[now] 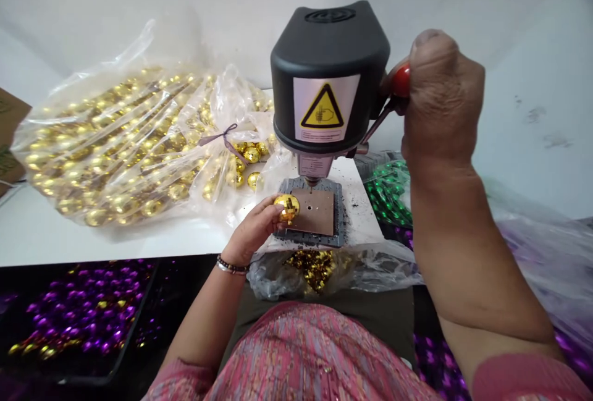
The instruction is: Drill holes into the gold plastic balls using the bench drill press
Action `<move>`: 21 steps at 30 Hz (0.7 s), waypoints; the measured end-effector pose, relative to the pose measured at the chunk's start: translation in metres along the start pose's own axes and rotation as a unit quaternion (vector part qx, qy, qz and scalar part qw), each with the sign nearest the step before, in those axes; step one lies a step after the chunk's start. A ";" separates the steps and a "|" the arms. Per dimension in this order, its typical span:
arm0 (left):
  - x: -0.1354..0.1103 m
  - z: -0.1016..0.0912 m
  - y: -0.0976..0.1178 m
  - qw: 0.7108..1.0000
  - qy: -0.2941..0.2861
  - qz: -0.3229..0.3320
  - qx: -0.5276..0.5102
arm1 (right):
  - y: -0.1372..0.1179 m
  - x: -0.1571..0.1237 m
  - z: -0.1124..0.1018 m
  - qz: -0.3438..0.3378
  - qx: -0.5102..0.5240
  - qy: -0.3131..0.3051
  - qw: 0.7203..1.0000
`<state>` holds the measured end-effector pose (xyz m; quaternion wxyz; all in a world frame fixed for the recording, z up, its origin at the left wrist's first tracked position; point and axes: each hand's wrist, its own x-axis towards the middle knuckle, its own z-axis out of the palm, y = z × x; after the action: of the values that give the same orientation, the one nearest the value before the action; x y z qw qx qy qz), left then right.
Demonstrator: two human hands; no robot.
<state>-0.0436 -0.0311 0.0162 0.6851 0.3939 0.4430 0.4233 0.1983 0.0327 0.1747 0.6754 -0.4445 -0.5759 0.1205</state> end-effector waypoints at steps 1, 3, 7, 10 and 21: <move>0.002 0.002 -0.001 1.000 0.009 -0.009 0.014 | -0.001 0.001 0.000 -0.001 0.004 -0.006 1.000; 0.008 0.007 -0.001 0.997 0.039 -0.016 0.062 | -0.004 0.002 -0.001 -0.008 -0.003 -0.017 1.000; 0.021 0.018 -0.002 0.981 0.089 0.006 0.171 | -0.010 0.001 -0.005 -0.004 -0.018 -0.055 0.998; 0.029 0.025 -0.003 0.961 0.097 0.029 0.258 | -0.010 -0.001 -0.008 -0.008 0.001 -0.082 0.997; 0.038 0.031 -0.011 0.901 0.076 0.131 0.407 | -0.005 -0.004 -0.006 -0.021 -0.004 -0.071 0.997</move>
<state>-0.0021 -0.0045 0.0050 0.3683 0.6592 0.5718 0.3207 0.2002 0.0241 0.1763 0.6333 -0.4250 -0.6324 0.1355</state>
